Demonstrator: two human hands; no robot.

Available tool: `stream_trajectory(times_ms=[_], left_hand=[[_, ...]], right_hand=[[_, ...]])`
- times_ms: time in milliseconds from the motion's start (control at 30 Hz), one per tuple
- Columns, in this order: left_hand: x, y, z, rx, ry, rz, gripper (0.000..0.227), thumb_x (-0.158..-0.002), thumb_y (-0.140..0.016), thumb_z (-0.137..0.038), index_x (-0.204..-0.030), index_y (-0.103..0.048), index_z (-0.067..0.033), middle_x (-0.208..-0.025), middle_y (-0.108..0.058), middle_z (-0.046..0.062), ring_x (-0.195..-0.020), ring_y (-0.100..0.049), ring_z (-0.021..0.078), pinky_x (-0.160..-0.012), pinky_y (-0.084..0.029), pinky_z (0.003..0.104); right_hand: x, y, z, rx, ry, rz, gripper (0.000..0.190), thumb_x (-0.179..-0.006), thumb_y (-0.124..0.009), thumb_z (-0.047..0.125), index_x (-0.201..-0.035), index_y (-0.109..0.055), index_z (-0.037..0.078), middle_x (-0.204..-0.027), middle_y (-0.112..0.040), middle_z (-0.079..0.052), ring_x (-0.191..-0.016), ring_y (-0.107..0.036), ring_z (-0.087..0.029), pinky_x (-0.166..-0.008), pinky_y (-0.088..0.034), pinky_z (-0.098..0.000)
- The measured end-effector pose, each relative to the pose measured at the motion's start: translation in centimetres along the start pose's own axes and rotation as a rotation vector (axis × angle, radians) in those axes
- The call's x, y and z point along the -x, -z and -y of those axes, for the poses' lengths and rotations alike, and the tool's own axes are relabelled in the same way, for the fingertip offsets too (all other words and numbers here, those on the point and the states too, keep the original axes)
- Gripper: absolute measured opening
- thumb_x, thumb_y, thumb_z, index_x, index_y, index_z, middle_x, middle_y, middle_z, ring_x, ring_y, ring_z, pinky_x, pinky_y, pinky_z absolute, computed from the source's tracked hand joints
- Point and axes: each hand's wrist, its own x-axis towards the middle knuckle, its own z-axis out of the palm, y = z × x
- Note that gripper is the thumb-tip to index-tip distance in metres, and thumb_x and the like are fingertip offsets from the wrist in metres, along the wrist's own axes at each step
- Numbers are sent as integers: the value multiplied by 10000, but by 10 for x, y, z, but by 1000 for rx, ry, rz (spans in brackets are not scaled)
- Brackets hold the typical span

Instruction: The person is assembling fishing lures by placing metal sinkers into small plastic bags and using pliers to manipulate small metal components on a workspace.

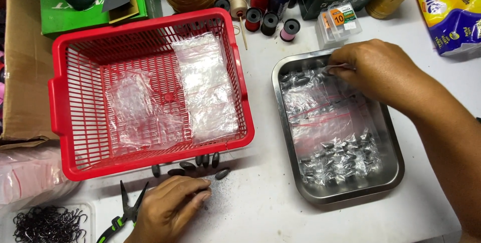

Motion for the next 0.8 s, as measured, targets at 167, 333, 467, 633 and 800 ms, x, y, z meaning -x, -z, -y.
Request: stream_trajectory(times_ms=[167, 333, 467, 633, 800], left_hand=[[0, 1, 0, -5, 4, 8, 144, -748, -659, -119, -863, -633, -36, -781, -683, 45, -669, -669, 158, -637, -542, 239], [1, 0, 1, -4, -1, 4, 144, -752, -654, -121, -865, -630, -35, -777, -680, 44, -657, -664, 161, -632, -537, 242], [1, -2, 1, 8, 10, 23, 155, -749, -659, -118, -878, -634, -36, -801, -686, 46, -691, -674, 160, -650, -543, 237], [2, -1, 0, 21, 10, 37, 155, -759, -648, -125, -885, -634, -36, -804, -686, 49, -687, -672, 162, -645, -538, 238], [2, 0, -2, 31, 5, 39, 170, -765, -640, -120, -910, -628, -30, -831, -689, 58, -710, -676, 168, -660, -545, 239]], right_hand=[[3, -26, -2, 74, 149, -233, 105, -784, -568, 238, -856, -625, 188, -872, -632, -3, -865, -582, -268, -562, -444, -430], [25, -56, 7, 235, 315, -457, 52, -777, -580, 167, -732, -556, 158, -723, -541, -14, -674, -511, -230, -497, -394, -365], [37, -60, 15, 310, 397, -639, 144, -781, -605, 110, -919, -604, 150, -842, -577, 4, -708, -513, -202, -602, -431, -317], [40, -64, 16, 182, 433, -670, 260, -764, -580, 38, -1020, -602, 79, -1021, -629, -72, -817, -561, -241, -715, -459, -337], [41, -74, 16, 5, 440, -599, 338, -733, -615, 19, -1068, -575, 18, -1063, -590, -161, -883, -589, -308, -735, -491, -381]])
